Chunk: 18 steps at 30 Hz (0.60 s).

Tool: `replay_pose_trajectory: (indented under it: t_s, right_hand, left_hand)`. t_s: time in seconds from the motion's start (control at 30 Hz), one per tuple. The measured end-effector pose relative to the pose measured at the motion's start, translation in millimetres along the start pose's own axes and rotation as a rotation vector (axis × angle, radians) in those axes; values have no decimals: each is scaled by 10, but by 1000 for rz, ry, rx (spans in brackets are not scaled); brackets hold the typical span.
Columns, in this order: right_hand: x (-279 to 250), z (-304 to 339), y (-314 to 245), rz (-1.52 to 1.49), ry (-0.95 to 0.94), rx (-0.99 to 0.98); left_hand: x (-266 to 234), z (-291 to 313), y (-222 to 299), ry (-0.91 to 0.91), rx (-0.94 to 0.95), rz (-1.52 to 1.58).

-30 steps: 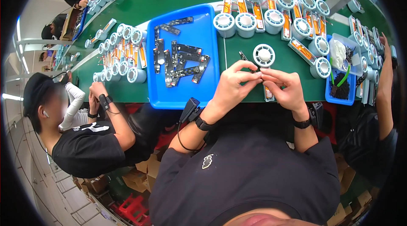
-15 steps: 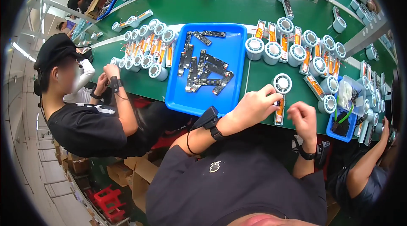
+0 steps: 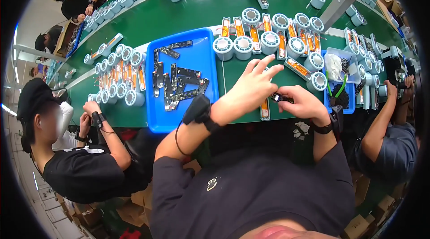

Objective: The person picks up a circuit board from a tray and places it into a fan housing. They connect the wires from the battery to the circuit board, press the board into place, and set the assembly back on the table.

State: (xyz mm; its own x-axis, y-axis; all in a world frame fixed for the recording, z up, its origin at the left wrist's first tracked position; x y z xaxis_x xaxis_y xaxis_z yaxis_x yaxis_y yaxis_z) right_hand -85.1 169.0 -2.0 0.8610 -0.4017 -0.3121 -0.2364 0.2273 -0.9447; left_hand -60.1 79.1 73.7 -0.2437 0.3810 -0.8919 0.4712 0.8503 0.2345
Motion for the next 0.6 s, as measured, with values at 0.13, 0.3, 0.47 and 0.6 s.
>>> replay_pose_trajectory:
  t_s: [0.13, 0.3, 0.47, 0.6]
  right_hand:
    - [-13, -7, -81, 119, 21, -90]
    - [-58, -22, -105, 294, 92, -117]
    - [-156, 61, -48, 836, 460, -226]
    - [-114, 114, 118, 569, 637, -67]
  left_hand:
    - [480, 80, -191, -135, 29, 328]
    - [489, 76, -272, -87, -56, 411]
    - [460, 50, -315, -65, -181, 434]
    - [403, 62, -326, -65, -251, 438]
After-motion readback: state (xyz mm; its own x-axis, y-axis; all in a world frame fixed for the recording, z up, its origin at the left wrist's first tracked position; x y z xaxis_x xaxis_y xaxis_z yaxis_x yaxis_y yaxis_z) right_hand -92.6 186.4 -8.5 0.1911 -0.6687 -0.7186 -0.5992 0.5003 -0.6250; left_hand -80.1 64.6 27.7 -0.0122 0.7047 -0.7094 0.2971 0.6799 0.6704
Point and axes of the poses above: each hand's wrist, its own z-axis away from the middle knuckle, its own x-axis out of the palm, y = z × x, the point moved 10 cm from there along -z, towards the middle knuckle, and after that the axes turned 14 degrees about -x, right-handed, at the moved point
